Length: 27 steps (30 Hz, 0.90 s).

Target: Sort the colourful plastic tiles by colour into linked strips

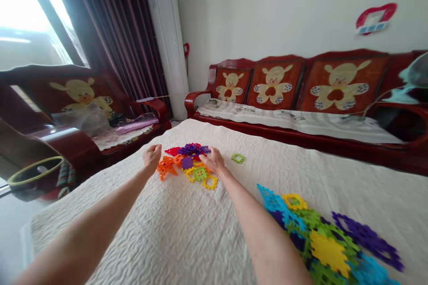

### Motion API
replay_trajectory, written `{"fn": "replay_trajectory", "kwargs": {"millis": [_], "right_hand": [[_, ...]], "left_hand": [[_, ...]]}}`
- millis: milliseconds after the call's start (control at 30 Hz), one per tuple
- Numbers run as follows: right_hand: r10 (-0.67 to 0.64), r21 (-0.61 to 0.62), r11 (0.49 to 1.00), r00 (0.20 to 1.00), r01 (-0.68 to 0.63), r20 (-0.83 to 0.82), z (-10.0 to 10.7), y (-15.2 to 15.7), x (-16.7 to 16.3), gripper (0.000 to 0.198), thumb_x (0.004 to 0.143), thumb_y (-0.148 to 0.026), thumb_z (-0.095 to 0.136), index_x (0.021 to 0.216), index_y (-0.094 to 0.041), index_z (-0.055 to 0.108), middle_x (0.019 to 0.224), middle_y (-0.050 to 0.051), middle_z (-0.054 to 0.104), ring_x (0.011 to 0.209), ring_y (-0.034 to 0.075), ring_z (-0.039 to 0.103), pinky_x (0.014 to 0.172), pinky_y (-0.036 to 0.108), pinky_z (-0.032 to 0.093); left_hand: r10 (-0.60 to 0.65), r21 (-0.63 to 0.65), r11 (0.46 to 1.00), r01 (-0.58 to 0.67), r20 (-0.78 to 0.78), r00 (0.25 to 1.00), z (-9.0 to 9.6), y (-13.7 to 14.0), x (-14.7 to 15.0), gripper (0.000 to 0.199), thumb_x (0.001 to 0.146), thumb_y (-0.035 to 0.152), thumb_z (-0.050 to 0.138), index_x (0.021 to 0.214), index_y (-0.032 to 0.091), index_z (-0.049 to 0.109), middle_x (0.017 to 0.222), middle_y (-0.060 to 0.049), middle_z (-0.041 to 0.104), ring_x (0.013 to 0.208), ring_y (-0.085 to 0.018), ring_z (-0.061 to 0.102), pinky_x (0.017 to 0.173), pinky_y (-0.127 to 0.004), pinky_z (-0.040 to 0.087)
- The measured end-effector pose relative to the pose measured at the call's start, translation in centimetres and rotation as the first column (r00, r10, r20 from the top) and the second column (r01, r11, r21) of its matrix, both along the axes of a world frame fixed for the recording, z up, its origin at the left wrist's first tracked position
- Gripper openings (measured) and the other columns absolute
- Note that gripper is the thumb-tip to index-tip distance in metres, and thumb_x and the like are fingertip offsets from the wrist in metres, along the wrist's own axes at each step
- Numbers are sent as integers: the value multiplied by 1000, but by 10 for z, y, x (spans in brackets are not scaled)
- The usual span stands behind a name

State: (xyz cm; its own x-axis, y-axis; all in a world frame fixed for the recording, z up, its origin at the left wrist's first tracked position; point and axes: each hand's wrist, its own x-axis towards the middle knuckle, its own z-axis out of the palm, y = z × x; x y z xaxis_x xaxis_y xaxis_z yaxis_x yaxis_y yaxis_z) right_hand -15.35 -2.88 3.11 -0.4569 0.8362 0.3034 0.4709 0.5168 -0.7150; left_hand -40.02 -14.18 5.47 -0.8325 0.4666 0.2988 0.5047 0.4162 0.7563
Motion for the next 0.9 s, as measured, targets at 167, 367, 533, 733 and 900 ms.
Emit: {"fn": "replay_trajectory", "kwargs": {"millis": [167, 367, 533, 733, 900], "right_hand": [[-1, -45, 999, 984, 9, 178, 3, 35, -34, 77, 75, -65, 59, 133, -14, 50, 136, 19, 53, 127, 32, 49, 105, 44, 37], [206, -220, 954, 978, -203, -9, 10, 45, -53, 72, 61, -60, 78, 119, -20, 62, 118, 13, 67, 114, 34, 59, 97, 46, 44], [498, -186, 829, 848, -527, -182, 15, 22, -38, 55, 66, -45, 77, 116, -24, 64, 102, 0, 71, 94, 21, 64, 86, 36, 50], [348, -153, 912, 914, -381, -208, 21, -11, 3, 51, 64, -33, 75, 113, -22, 64, 97, -1, 69, 89, 18, 62, 87, 34, 48], [86, -242, 943, 871, -227, -484, 15, -49, 25, 47, 62, -26, 66, 109, -19, 63, 102, 1, 67, 94, 17, 60, 89, 32, 47]], "left_hand": [[-74, -78, 994, 80, 84, 994, -16, 26, -25, 39, 82, 44, 52, 104, 19, 72, 102, -9, 73, 101, -28, 64, 88, -35, 46], [-442, 77, 896, 437, 243, 863, -22, 43, -5, 46, 79, 55, 57, 104, 21, 73, 98, -7, 74, 95, -25, 65, 87, -33, 47], [-613, 295, 790, 538, 378, 693, -17, 37, 41, 47, 71, 53, 68, 103, 20, 73, 98, -8, 73, 87, -22, 66, 79, -30, 50], [-654, 479, 756, 446, 520, 550, -14, 30, 103, 54, 66, 50, 72, 106, 15, 69, 87, -8, 72, 74, -18, 65, 70, -30, 52], [-552, 443, 825, 352, 494, 672, -5, 34, 152, 38, 66, 38, 68, 96, 14, 71, 82, -5, 70, 73, -16, 63, 70, -27, 51]]}}
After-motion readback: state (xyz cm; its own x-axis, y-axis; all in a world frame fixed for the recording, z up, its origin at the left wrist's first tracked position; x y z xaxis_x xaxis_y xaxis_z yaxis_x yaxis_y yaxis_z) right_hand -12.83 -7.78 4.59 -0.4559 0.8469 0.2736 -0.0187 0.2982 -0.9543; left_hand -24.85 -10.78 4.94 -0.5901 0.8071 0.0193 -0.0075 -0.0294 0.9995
